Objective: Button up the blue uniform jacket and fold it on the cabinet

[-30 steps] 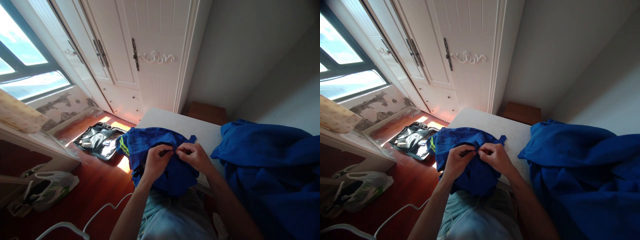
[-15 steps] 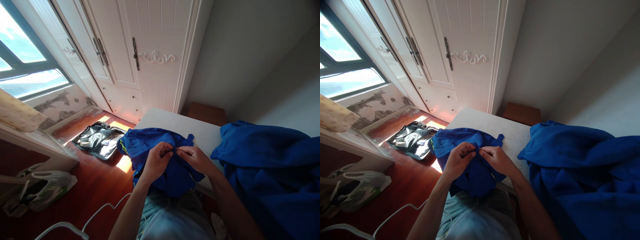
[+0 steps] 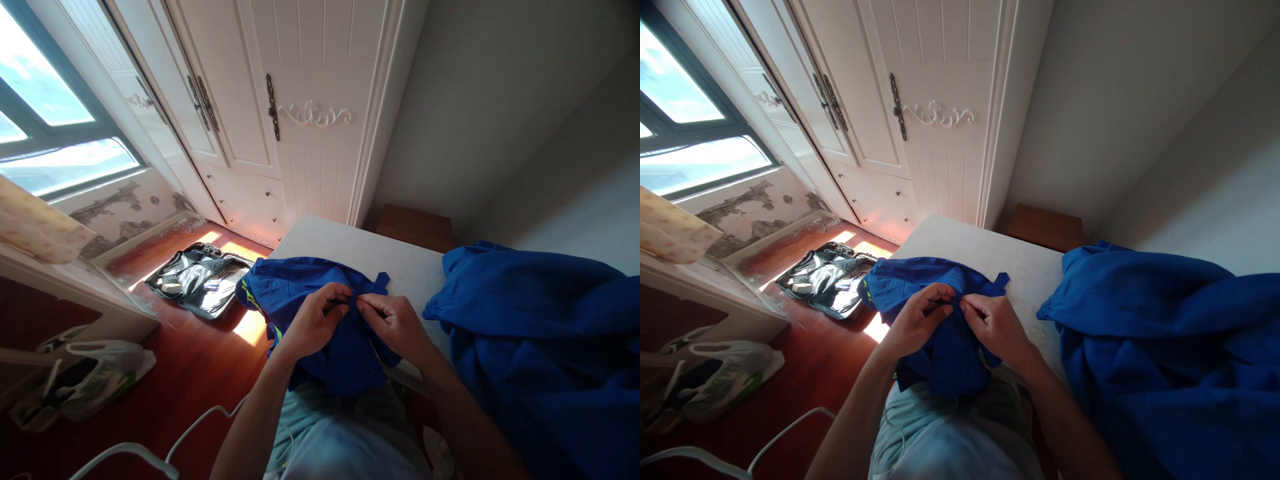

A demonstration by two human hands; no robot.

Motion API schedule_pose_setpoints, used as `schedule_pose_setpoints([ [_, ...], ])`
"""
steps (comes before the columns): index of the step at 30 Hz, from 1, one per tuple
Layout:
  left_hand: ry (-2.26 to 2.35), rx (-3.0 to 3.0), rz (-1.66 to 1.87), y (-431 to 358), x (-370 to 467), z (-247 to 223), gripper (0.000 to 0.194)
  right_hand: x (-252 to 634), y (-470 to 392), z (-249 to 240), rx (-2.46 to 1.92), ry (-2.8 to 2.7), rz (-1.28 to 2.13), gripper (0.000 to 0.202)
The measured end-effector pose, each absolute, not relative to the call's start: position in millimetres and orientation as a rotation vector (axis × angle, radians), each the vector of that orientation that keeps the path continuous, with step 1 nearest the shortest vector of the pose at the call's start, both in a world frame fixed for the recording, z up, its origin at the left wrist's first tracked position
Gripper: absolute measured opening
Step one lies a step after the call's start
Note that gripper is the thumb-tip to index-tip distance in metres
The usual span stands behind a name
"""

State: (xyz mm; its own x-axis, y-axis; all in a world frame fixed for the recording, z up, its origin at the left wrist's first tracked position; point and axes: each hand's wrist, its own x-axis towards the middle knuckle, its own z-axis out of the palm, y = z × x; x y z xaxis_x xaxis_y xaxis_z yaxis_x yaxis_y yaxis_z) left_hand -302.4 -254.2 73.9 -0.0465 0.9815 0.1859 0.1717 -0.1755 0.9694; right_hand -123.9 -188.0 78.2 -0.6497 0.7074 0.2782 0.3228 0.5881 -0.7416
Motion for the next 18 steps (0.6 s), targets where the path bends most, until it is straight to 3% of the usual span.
schedule_pose_setpoints([
  [10,1.396,1.204,1.479,-255.9,-287.2,70.4,0.026,-124.6,-190.1,77.9,-0.809,-2.184,0.808,0.028],
  [18,1.279,0.741,1.668,-243.5,-279.9,61.1,0.036,-130.9,-190.6,75.7,-0.931,-1.89,1.119,0.032],
])
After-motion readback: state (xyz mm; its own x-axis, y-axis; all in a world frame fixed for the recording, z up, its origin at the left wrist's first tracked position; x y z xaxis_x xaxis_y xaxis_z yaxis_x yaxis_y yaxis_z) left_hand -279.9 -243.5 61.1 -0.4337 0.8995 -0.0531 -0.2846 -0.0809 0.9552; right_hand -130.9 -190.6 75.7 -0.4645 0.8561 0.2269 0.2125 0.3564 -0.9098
